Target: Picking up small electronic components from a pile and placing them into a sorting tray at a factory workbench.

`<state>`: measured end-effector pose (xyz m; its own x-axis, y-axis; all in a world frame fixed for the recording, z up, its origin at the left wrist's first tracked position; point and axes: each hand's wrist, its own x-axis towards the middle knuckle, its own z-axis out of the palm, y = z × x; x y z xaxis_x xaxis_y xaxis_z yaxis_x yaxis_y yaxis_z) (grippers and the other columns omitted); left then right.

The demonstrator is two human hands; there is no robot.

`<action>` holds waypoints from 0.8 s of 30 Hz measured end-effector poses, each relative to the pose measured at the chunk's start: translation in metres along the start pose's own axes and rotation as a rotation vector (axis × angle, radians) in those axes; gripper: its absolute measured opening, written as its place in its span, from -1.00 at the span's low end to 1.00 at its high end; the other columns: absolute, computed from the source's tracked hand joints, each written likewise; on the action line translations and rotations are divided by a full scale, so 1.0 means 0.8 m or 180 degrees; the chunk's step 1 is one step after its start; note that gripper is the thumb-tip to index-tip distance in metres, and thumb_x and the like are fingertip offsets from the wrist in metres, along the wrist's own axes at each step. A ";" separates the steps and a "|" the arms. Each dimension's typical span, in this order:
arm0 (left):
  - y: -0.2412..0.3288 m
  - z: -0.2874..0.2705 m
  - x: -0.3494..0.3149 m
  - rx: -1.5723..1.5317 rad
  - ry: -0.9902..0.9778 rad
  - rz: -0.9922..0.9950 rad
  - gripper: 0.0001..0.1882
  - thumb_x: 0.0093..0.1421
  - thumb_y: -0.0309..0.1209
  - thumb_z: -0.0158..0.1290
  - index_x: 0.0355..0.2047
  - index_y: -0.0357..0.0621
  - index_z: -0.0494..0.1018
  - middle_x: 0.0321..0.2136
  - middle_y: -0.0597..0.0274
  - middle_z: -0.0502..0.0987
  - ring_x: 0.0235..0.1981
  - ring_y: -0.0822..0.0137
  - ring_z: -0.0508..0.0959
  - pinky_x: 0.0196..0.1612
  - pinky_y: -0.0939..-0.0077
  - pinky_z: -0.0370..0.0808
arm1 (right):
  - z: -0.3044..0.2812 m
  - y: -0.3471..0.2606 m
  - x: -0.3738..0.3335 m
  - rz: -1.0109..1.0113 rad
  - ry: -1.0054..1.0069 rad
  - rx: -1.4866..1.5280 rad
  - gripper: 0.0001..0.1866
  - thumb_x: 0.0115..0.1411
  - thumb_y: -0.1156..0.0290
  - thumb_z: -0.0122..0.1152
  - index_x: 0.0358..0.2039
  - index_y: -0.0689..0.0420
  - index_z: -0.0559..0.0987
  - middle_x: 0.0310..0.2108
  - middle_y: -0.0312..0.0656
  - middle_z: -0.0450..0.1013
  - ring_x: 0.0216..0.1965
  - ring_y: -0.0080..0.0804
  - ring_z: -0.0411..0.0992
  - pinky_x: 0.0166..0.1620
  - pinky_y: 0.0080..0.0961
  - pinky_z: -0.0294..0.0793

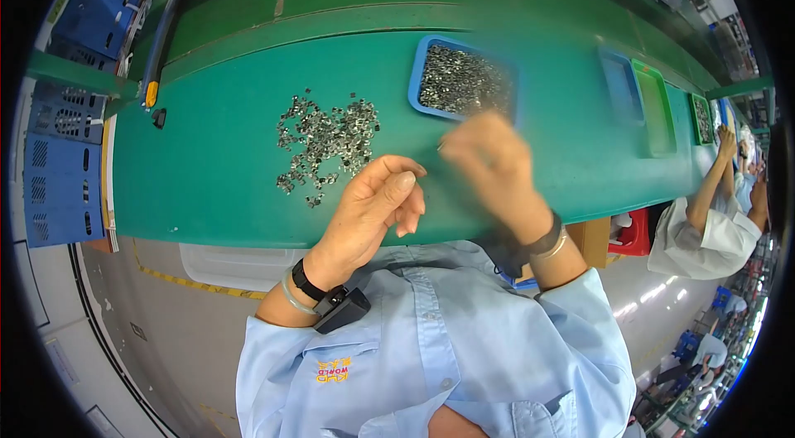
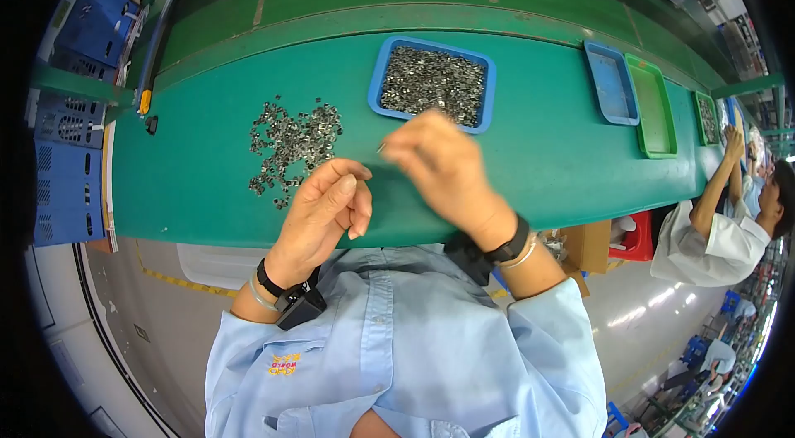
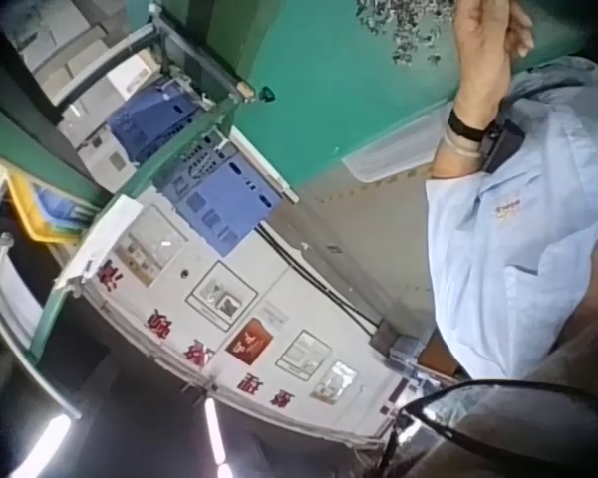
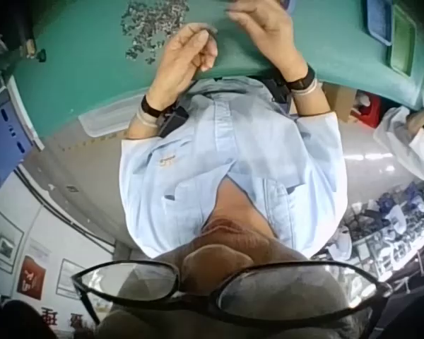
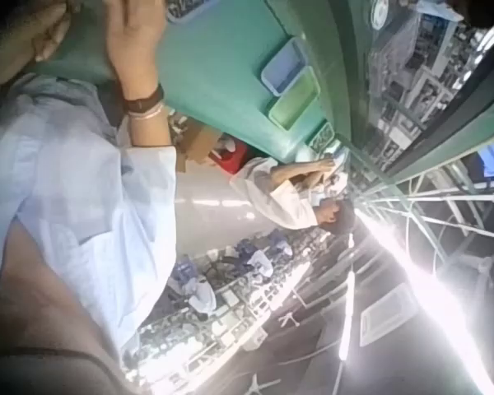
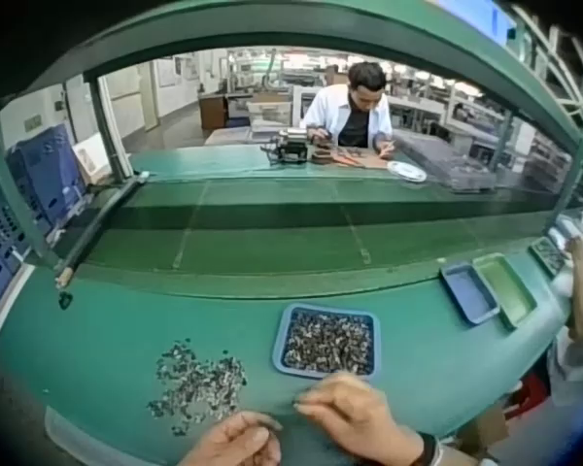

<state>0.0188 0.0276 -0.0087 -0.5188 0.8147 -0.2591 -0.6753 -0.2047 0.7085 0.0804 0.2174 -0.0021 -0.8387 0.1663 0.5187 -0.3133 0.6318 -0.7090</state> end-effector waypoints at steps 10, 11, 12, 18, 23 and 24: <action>-0.007 -0.044 -0.042 0.0614 -0.0013 -0.0445 -0.84 0.29 -0.39 -0.09 -0.20 -0.21 0.38 -0.50 0.29 0.47 -0.55 0.54 0.45 -0.54 0.69 0.36 | 0.026 0.033 0.026 -0.0063 -0.0488 -0.0426 -0.85 0.03 0.54 0.19 -0.33 0.18 0.53 -0.33 -0.14 0.43 -0.27 -0.18 0.41 -0.20 -0.38 0.42; -0.005 -0.047 -0.043 0.0540 0.0032 -0.0460 -0.83 0.29 -0.38 -0.09 -0.20 -0.21 0.38 -0.50 0.30 0.47 -0.56 0.54 0.45 -0.54 0.70 0.36 | 0.040 0.032 0.024 -0.0166 -0.0796 -0.0542 -0.85 0.01 0.52 0.21 -0.35 0.17 0.53 -0.35 -0.16 0.42 -0.30 -0.17 0.40 -0.23 -0.36 0.41; -0.004 -0.049 -0.044 0.0528 0.0020 -0.0470 -0.83 0.29 -0.38 -0.09 -0.20 -0.21 0.38 -0.50 0.30 0.47 -0.56 0.54 0.45 -0.54 0.70 0.36 | 0.052 0.030 0.023 -0.0267 -0.1104 -0.0658 -0.85 0.00 0.49 0.22 -0.36 0.16 0.53 -0.37 -0.18 0.41 -0.32 -0.16 0.39 -0.25 -0.34 0.41; 0.003 -0.049 -0.040 0.0345 0.0279 -0.0266 -0.77 0.30 -0.43 -0.11 -0.08 -0.24 0.35 -0.29 0.17 0.49 -0.44 0.47 0.49 -0.48 0.65 0.42 | 0.082 0.012 0.024 -0.0311 -0.1408 -0.0818 -0.85 -0.04 0.46 0.25 -0.40 0.13 0.53 -0.41 -0.23 0.39 -0.36 -0.21 0.36 -0.31 -0.36 0.38; 0.007 -0.058 -0.035 0.0261 0.0553 -0.0088 -0.72 0.30 -0.45 -0.13 0.00 -0.27 0.30 -0.12 0.08 0.44 -0.33 0.39 0.51 -0.42 0.59 0.47 | 0.080 0.024 0.014 -0.0185 -0.1190 -0.0736 -0.84 -0.06 0.45 0.26 -0.41 0.12 0.53 -0.42 -0.24 0.38 -0.38 -0.25 0.35 -0.32 -0.38 0.36; 0.007 -0.057 -0.035 0.0264 0.0552 -0.0091 -0.72 0.30 -0.45 -0.13 0.00 -0.27 0.30 -0.12 0.08 0.44 -0.33 0.39 0.51 -0.42 0.59 0.47 | 0.078 0.026 0.012 -0.0085 -0.1082 -0.0709 -0.84 -0.06 0.45 0.27 -0.41 0.11 0.53 -0.42 -0.25 0.38 -0.37 -0.25 0.34 -0.32 -0.39 0.36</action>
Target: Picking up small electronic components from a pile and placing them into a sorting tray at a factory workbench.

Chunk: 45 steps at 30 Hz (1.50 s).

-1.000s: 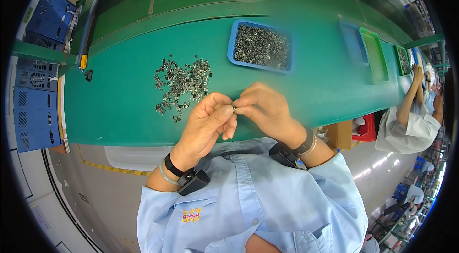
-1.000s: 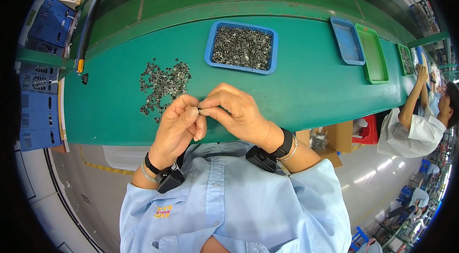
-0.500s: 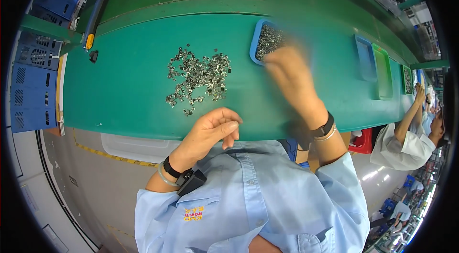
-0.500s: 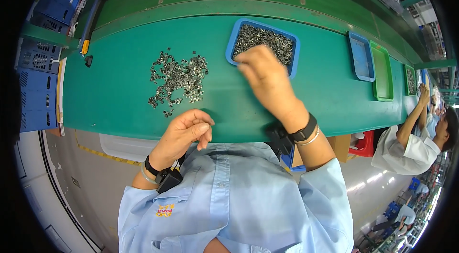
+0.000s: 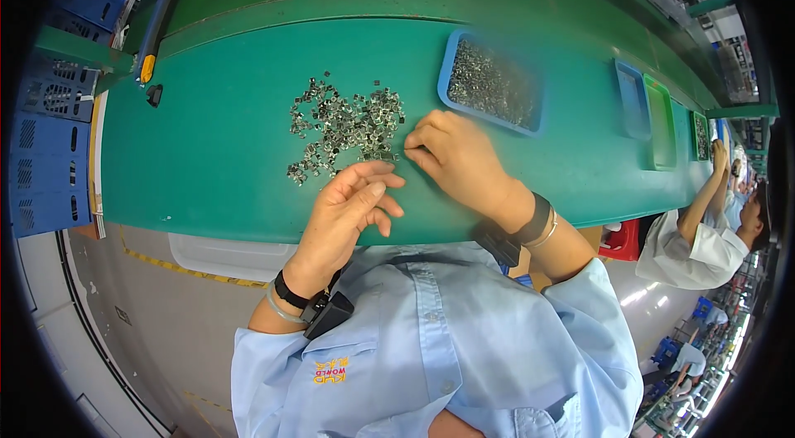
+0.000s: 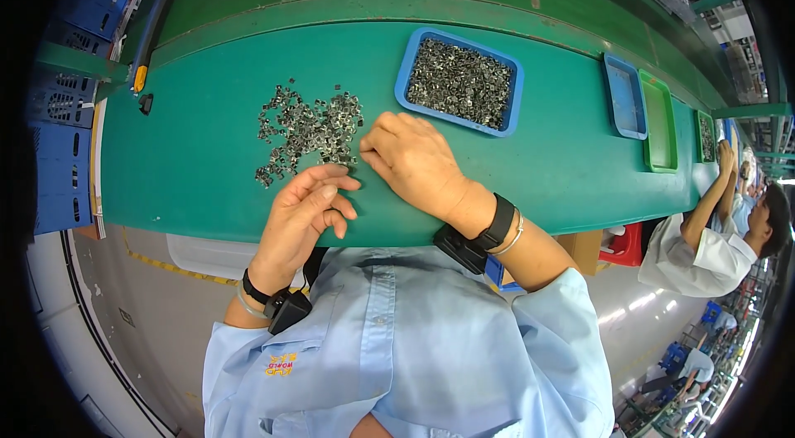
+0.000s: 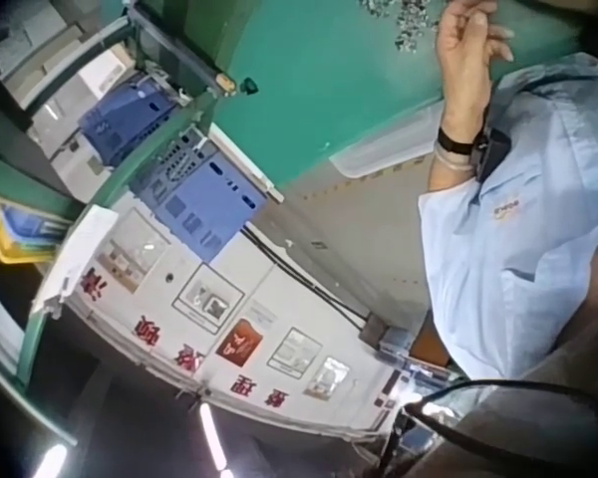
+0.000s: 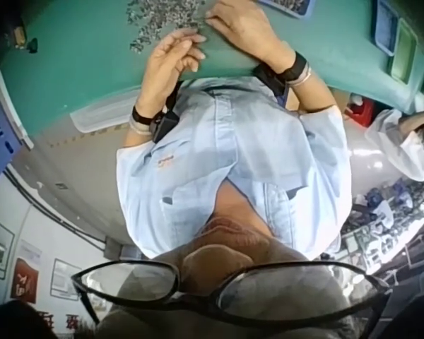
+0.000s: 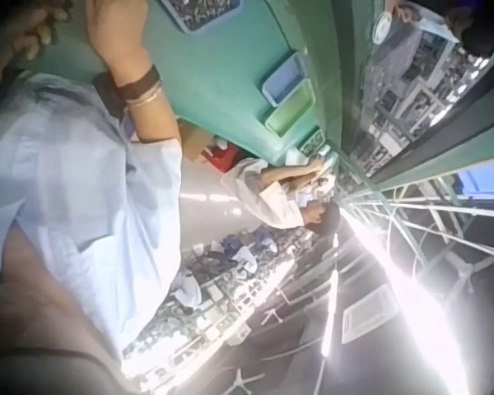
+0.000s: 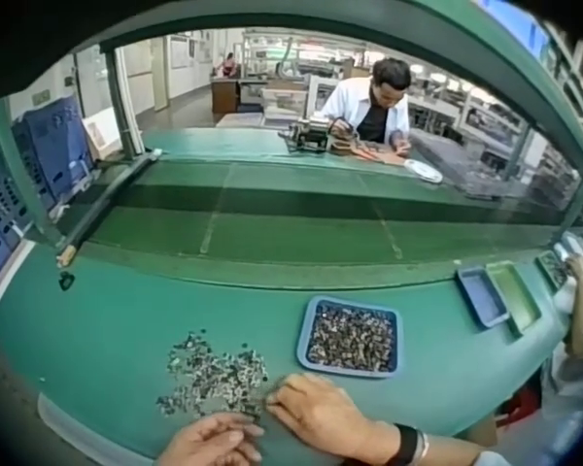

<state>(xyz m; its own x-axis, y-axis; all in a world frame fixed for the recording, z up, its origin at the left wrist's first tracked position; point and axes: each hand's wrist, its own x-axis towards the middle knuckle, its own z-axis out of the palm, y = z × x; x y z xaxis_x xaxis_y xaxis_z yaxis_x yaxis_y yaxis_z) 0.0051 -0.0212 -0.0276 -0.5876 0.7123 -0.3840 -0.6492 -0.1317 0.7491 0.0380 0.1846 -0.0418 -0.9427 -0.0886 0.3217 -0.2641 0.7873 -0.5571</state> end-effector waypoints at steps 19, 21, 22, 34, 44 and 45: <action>0.000 0.038 0.029 0.0188 -0.0012 0.0064 -0.70 0.30 -0.34 -0.09 -0.05 -0.30 0.32 -0.27 0.13 0.49 -0.46 0.47 0.49 -0.53 0.67 0.40 | -0.033 -0.012 -0.015 0.0017 0.0125 0.0284 -0.74 -0.03 0.46 0.26 -0.27 0.13 0.49 -0.39 -0.21 0.40 -0.32 -0.22 0.39 -0.25 -0.34 0.37; -0.002 0.038 0.032 0.0235 -0.0002 0.0135 -0.70 0.30 -0.34 -0.09 -0.06 -0.29 0.33 -0.28 0.13 0.49 -0.48 0.49 0.48 -0.54 0.68 0.39 | -0.037 -0.010 -0.017 0.0024 0.0224 0.0265 -0.71 -0.03 0.46 0.27 -0.25 0.14 0.48 -0.40 -0.21 0.40 -0.33 -0.21 0.39 -0.26 -0.34 0.38; -0.004 0.036 0.034 0.0274 0.0035 0.0208 -0.71 0.30 -0.34 -0.09 -0.07 -0.29 0.33 -0.29 0.14 0.49 -0.50 0.50 0.47 -0.56 0.69 0.37 | -0.038 -0.010 -0.019 0.0056 0.0202 0.0225 -0.69 -0.03 0.46 0.27 -0.23 0.13 0.47 -0.40 -0.21 0.40 -0.33 -0.22 0.38 -0.27 -0.33 0.37; 0.001 0.046 0.038 0.0041 -0.0249 -0.0144 -0.79 0.29 -0.34 -0.07 -0.19 -0.24 0.39 -0.41 0.26 0.50 -0.59 0.56 0.41 -0.61 0.72 0.28 | -0.062 -0.043 -0.018 -0.0050 -0.0119 -0.0164 -0.59 -0.06 0.44 0.30 -0.15 0.11 0.45 -0.40 -0.22 0.39 -0.34 -0.23 0.37 -0.27 -0.36 0.36; -0.003 0.033 0.038 -0.0431 -0.0669 0.0068 -0.74 0.28 -0.26 -0.05 -0.28 -0.24 0.44 -0.56 0.26 0.46 -0.62 0.52 0.40 -0.62 0.69 0.27 | -0.062 -0.033 -0.031 0.0495 0.0242 0.1435 -0.65 -0.04 0.49 0.32 -0.19 0.13 0.47 -0.32 -0.22 0.38 -0.28 -0.28 0.37 -0.23 -0.40 0.39; -0.005 0.036 0.037 -0.0328 -0.0544 0.0074 -0.74 0.28 -0.26 -0.05 -0.28 -0.24 0.44 -0.58 0.26 0.46 -0.62 0.52 0.40 -0.62 0.68 0.27 | -0.058 -0.032 -0.032 0.0491 0.0248 0.1435 -0.65 -0.04 0.49 0.32 -0.19 0.13 0.47 -0.32 -0.22 0.38 -0.28 -0.28 0.37 -0.23 -0.40 0.39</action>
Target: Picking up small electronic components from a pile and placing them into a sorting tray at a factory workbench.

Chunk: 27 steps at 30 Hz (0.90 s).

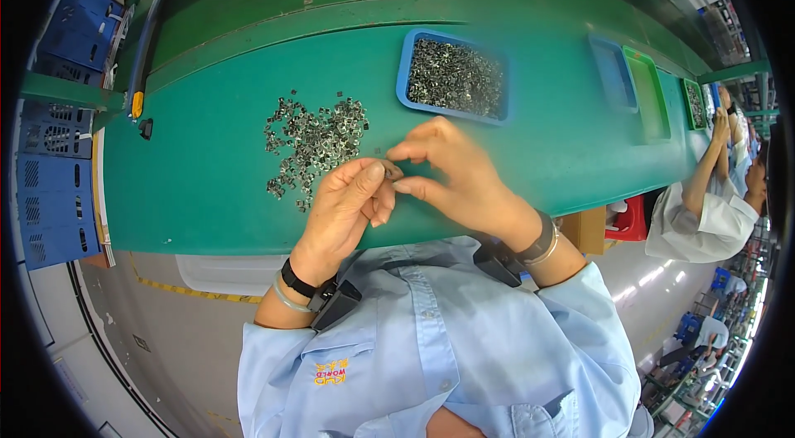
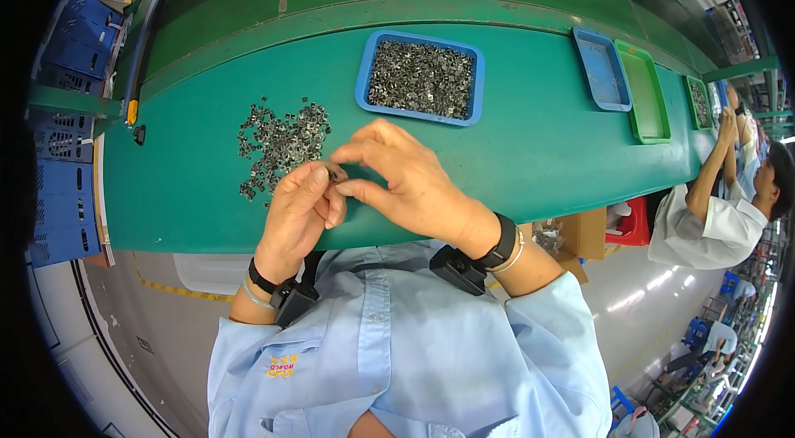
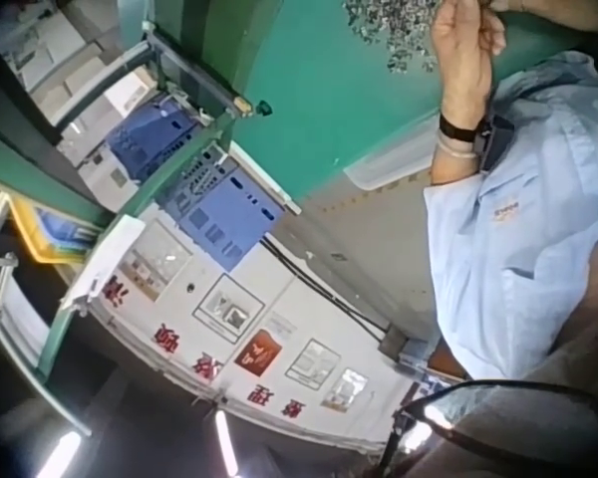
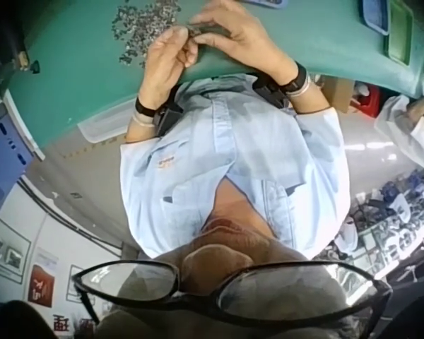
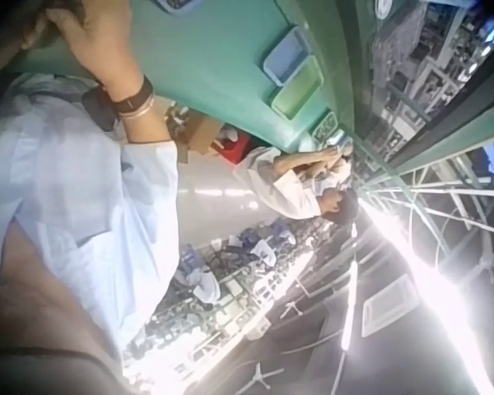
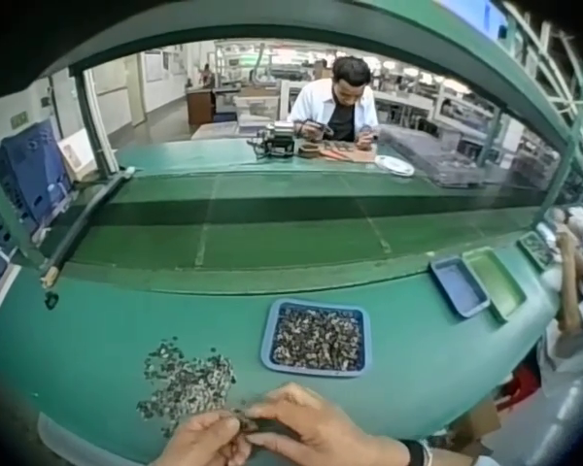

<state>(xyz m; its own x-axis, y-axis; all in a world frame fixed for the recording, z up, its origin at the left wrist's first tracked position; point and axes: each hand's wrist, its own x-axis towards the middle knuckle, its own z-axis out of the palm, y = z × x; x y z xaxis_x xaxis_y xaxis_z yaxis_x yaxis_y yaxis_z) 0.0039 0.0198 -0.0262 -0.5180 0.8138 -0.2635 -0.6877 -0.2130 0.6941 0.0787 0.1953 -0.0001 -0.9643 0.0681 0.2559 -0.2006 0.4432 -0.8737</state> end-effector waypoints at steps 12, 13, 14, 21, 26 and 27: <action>0.000 0.022 -0.001 -0.0162 0.0329 -0.0135 -0.80 0.26 -0.33 -0.01 -0.24 -0.22 0.44 -0.56 0.25 0.48 -0.65 0.50 0.39 -0.63 0.69 0.27 | 0.013 0.005 -0.009 -0.0606 0.0564 -0.1162 -0.71 -0.10 0.50 0.33 -0.31 0.09 0.50 -0.29 -0.19 0.39 -0.26 -0.21 0.38 -0.24 -0.36 0.39; 0.001 0.020 -0.001 -0.0137 0.0338 -0.0147 -0.80 0.25 -0.34 -0.01 -0.23 -0.22 0.44 -0.55 0.25 0.48 -0.65 0.50 0.38 -0.63 0.69 0.27 | 0.014 0.005 -0.010 -0.0598 0.0550 -0.1137 -0.71 -0.09 0.50 0.33 -0.31 0.09 0.50 -0.29 -0.19 0.39 -0.26 -0.21 0.38 -0.24 -0.36 0.39; 0.001 0.018 -0.001 -0.0113 0.0346 -0.0159 -0.81 0.25 -0.35 0.00 -0.23 -0.22 0.43 -0.55 0.25 0.48 -0.65 0.50 0.38 -0.63 0.69 0.27 | 0.013 0.005 -0.011 -0.0590 0.0536 -0.1112 -0.71 -0.09 0.50 0.33 -0.30 0.09 0.50 -0.29 -0.19 0.39 -0.26 -0.21 0.38 -0.24 -0.37 0.40; -0.002 0.009 -0.005 0.0115 0.0269 -0.0172 -0.82 0.24 -0.38 0.01 -0.23 -0.22 0.44 -0.56 0.27 0.48 -0.64 0.51 0.39 -0.63 0.69 0.28 | 0.006 0.006 -0.019 -0.0374 0.0313 -0.0497 -0.73 -0.05 0.51 0.31 -0.28 0.09 0.51 -0.30 -0.19 0.41 -0.25 -0.24 0.39 -0.24 -0.41 0.42; -0.004 0.012 -0.008 0.0219 0.0269 -0.0176 -0.82 0.24 -0.37 0.01 -0.23 -0.22 0.45 -0.57 0.27 0.48 -0.64 0.52 0.39 -0.63 0.70 0.29 | 0.004 0.005 -0.020 -0.0370 0.0239 -0.0485 -0.78 -0.03 0.53 0.29 -0.31 0.10 0.53 -0.33 -0.21 0.42 -0.26 -0.26 0.40 -0.25 -0.42 0.43; -0.004 0.014 -0.008 0.0219 0.0267 -0.0170 -0.82 0.24 -0.37 0.01 -0.23 -0.22 0.45 -0.57 0.27 0.48 -0.64 0.52 0.39 -0.63 0.70 0.29 | 0.004 0.004 -0.020 -0.0398 0.0268 -0.0546 -0.79 -0.03 0.53 0.29 -0.33 0.10 0.53 -0.34 -0.22 0.42 -0.27 -0.27 0.40 -0.26 -0.43 0.43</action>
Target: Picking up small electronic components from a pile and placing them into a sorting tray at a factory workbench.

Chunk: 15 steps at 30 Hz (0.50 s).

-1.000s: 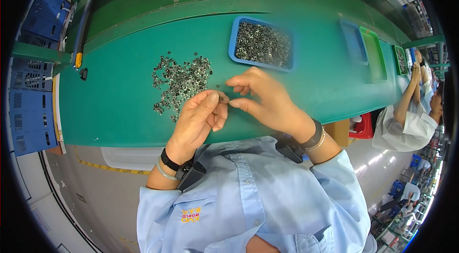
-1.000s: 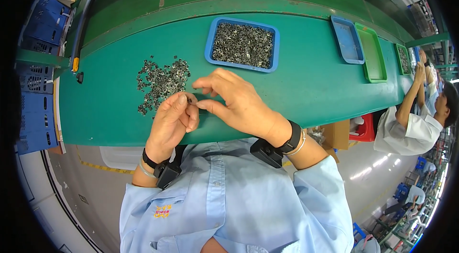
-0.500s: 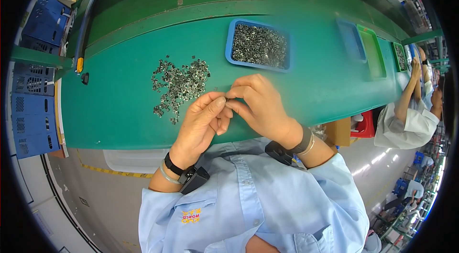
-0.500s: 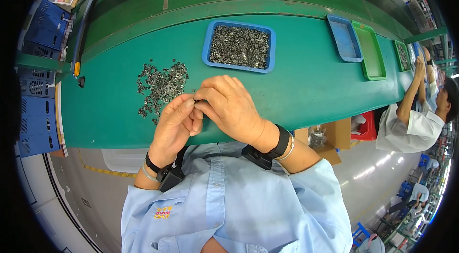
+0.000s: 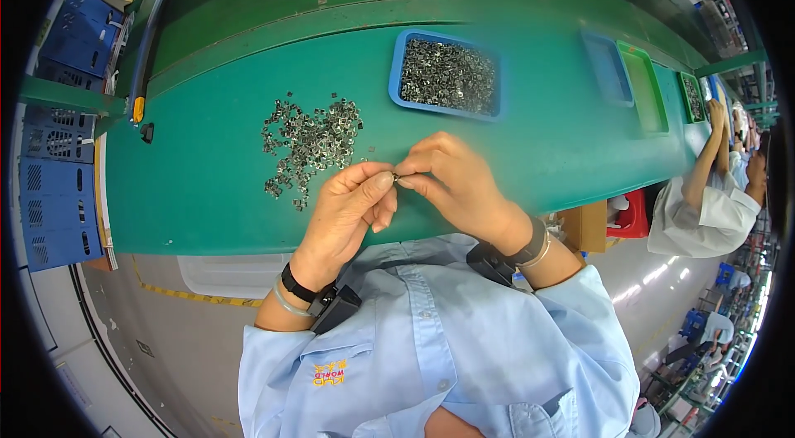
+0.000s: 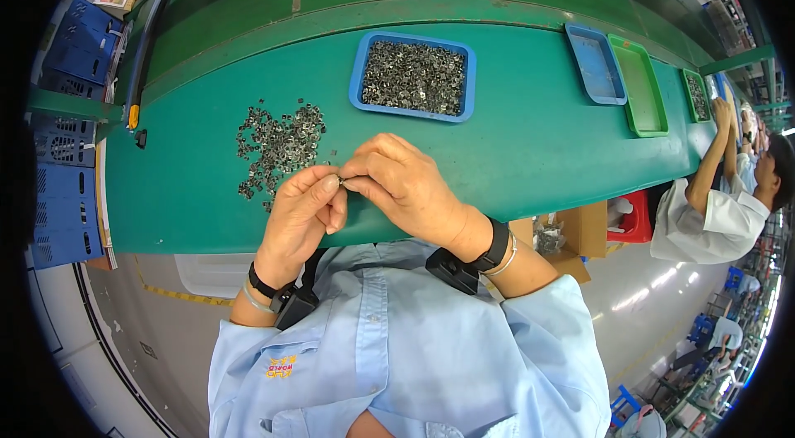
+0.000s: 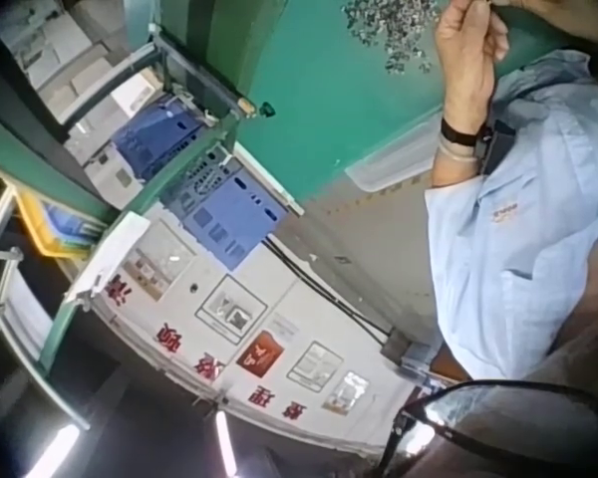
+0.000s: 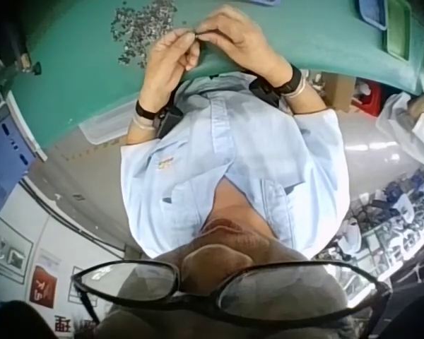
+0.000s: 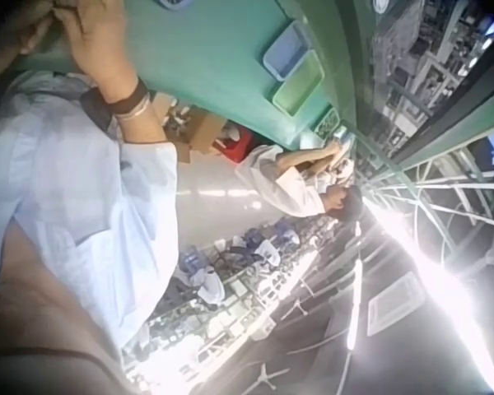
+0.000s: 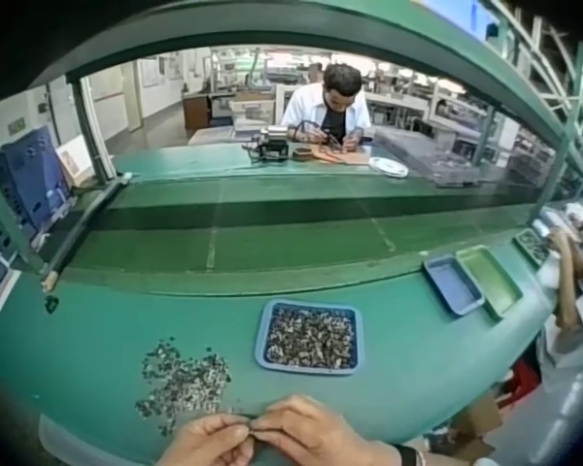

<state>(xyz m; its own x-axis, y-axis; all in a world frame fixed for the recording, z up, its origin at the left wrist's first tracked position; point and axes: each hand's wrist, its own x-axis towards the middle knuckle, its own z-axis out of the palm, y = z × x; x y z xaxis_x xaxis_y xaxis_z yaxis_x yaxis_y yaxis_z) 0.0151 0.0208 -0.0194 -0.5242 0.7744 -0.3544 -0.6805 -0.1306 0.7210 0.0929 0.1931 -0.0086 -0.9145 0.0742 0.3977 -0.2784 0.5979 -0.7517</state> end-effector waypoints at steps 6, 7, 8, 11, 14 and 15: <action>0.004 0.015 -0.006 -0.0127 0.0125 0.0077 -0.80 0.25 -0.35 0.00 -0.22 -0.23 0.43 -0.53 0.26 0.49 -0.63 0.53 0.40 -0.63 0.70 0.29 | 0.004 0.000 -0.002 -0.0166 0.0259 -0.0113 -0.80 -0.04 0.53 0.30 -0.36 0.08 0.53 -0.37 -0.24 0.42 -0.31 -0.28 0.41 -0.30 -0.43 0.42; 0.004 0.016 -0.006 -0.0153 0.0137 0.0102 -0.80 0.25 -0.34 0.00 -0.22 -0.23 0.42 -0.53 0.26 0.49 -0.63 0.52 0.40 -0.63 0.70 0.29 | 0.005 -0.001 -0.002 -0.0192 0.0273 -0.0175 -0.81 -0.05 0.53 0.30 -0.37 0.08 0.53 -0.37 -0.24 0.42 -0.32 -0.28 0.41 -0.31 -0.43 0.42; 0.004 0.017 -0.006 -0.0151 0.0139 0.0106 -0.80 0.25 -0.34 0.00 -0.22 -0.23 0.42 -0.53 0.26 0.49 -0.63 0.52 0.40 -0.63 0.70 0.29 | 0.005 -0.001 -0.002 -0.0216 0.0287 -0.0237 -0.81 -0.05 0.52 0.30 -0.37 0.07 0.52 -0.38 -0.24 0.42 -0.33 -0.28 0.41 -0.32 -0.43 0.42; 0.003 0.020 -0.007 -0.0166 0.0088 0.0191 -0.81 0.24 -0.34 0.02 -0.26 -0.23 0.40 -0.51 0.25 0.50 -0.63 0.52 0.40 -0.63 0.70 0.29 | 0.005 -0.004 -0.002 -0.0258 0.0320 -0.0270 -0.83 -0.04 0.51 0.28 -0.37 0.10 0.52 -0.39 -0.25 0.40 -0.35 -0.28 0.40 -0.32 -0.41 0.41; 0.002 0.017 -0.005 -0.0203 0.0056 0.0172 -0.83 0.24 -0.35 0.03 -0.29 -0.21 0.40 -0.52 0.25 0.50 -0.63 0.52 0.40 -0.63 0.70 0.29 | 0.005 -0.004 -0.002 -0.0264 0.0337 -0.0236 -0.83 -0.03 0.50 0.26 -0.37 0.11 0.52 -0.40 -0.25 0.39 -0.36 -0.28 0.40 -0.32 -0.39 0.41; 0.001 0.016 -0.005 -0.0225 0.0041 0.0161 -0.84 0.23 -0.35 0.03 -0.30 -0.21 0.40 -0.52 0.25 0.50 -0.63 0.52 0.41 -0.63 0.70 0.29 | 0.006 -0.004 -0.003 -0.0250 0.0331 -0.0184 -0.83 -0.03 0.50 0.26 -0.37 0.11 0.52 -0.39 -0.25 0.39 -0.36 -0.29 0.40 -0.32 -0.40 0.41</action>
<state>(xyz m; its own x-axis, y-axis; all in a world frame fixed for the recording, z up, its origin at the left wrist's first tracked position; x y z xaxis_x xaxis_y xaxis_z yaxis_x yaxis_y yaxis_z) 0.0234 0.0257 -0.0095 -0.5651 0.7576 -0.3266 -0.6871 -0.2131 0.6946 0.0948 0.1873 -0.0093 -0.8544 0.1058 0.5087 -0.3278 0.6499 -0.6857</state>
